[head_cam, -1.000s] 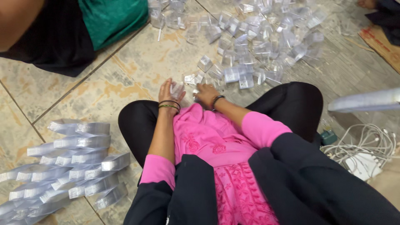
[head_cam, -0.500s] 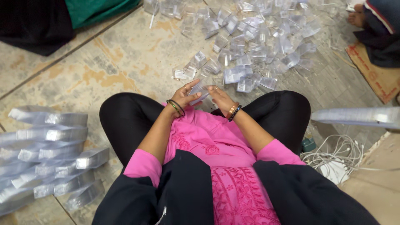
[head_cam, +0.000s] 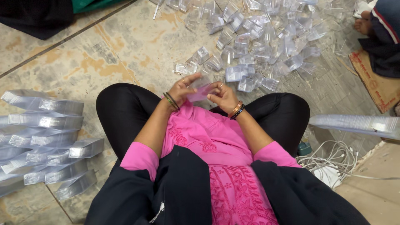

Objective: The person sits on the floor and folds clear plastic sheets into small box shapes, pressing the edges to form each box, then stacks the finished boxes into piles beside them and reaches for the next flat piece.

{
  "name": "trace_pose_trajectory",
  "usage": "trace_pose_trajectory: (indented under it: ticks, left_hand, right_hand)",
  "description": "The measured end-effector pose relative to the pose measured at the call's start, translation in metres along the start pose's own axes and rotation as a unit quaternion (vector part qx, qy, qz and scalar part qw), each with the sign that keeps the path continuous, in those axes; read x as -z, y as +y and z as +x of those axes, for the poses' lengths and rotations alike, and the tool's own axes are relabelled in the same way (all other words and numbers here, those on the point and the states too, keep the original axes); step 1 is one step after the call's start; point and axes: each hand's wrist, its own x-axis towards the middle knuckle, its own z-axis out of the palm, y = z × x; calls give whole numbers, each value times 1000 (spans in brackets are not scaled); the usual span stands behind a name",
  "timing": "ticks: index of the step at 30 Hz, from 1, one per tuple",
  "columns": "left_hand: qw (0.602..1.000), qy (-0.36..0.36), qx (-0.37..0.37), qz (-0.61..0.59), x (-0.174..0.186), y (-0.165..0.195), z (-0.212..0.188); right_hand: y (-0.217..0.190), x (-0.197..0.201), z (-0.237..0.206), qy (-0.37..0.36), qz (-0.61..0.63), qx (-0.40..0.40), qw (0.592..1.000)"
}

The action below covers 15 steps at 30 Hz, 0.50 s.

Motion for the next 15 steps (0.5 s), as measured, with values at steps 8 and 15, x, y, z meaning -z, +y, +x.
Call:
trace_pose_trajectory:
  ticks: [8, 15]
  left_hand:
    - [990, 41, 117, -72, -7, 12, -4]
    - [994, 58, 90, -18, -7, 10, -5]
  right_hand:
    - [-1, -8, 5, -22, 30, 64, 997]
    - [-27, -11, 1, 5, 8, 21, 1000]
